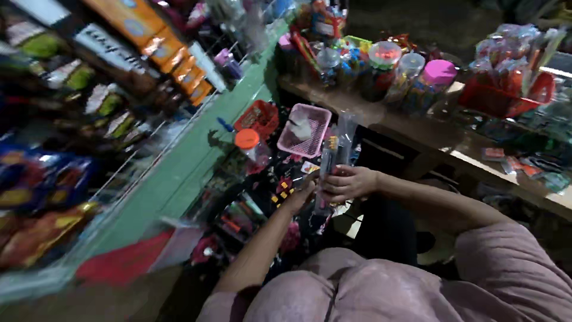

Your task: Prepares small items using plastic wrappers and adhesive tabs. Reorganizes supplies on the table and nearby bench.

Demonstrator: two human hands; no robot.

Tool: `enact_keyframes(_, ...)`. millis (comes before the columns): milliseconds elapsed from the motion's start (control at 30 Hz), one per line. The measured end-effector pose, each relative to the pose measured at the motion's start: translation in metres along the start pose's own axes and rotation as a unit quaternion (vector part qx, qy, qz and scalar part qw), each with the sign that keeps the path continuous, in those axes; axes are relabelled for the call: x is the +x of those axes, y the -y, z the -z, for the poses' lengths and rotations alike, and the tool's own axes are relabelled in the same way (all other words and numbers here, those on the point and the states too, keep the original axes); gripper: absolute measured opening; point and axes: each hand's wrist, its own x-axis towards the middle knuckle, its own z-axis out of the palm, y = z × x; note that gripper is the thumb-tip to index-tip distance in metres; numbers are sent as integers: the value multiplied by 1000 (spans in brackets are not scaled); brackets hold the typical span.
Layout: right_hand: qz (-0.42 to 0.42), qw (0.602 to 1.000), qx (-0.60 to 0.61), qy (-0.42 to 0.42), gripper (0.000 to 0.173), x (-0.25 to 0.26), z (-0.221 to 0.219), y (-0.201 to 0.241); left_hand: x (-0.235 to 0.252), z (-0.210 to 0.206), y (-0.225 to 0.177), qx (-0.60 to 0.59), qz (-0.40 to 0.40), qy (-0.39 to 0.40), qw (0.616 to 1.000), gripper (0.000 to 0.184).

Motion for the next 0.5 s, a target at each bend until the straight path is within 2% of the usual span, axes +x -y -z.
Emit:
enact_keyframes(33, 32, 999, -16, -1, 34, 20, 0, 5, -14, 1, -5, -64, 18, 5, 998, 108)
enact_keyframes(100, 63, 997, -7, -41, 33, 52, -7, 14, -45, 6, -7, -141, 20, -8, 990, 96)
enact_keyframes(200, 87, 993, 4, -73, 32, 88, -24, 26, -87, 22, 4, -129, -34, -37, 990, 82)
enact_keyframes(300, 88, 991, 5, -103, 32, 115, -45, 42, -126, 33, 16, -124, -61, -97, 986, 45)
enact_keyframes(400, 77, 989, -6, -130, 39, 137, -58, 63, -161, 31, 17, -108, -46, -198, 973, 50)
enact_keyframes(500, 65, 989, 12, -132, 38, 149, -61, 86, -192, 32, 29, -106, -6, -278, 955, 51)
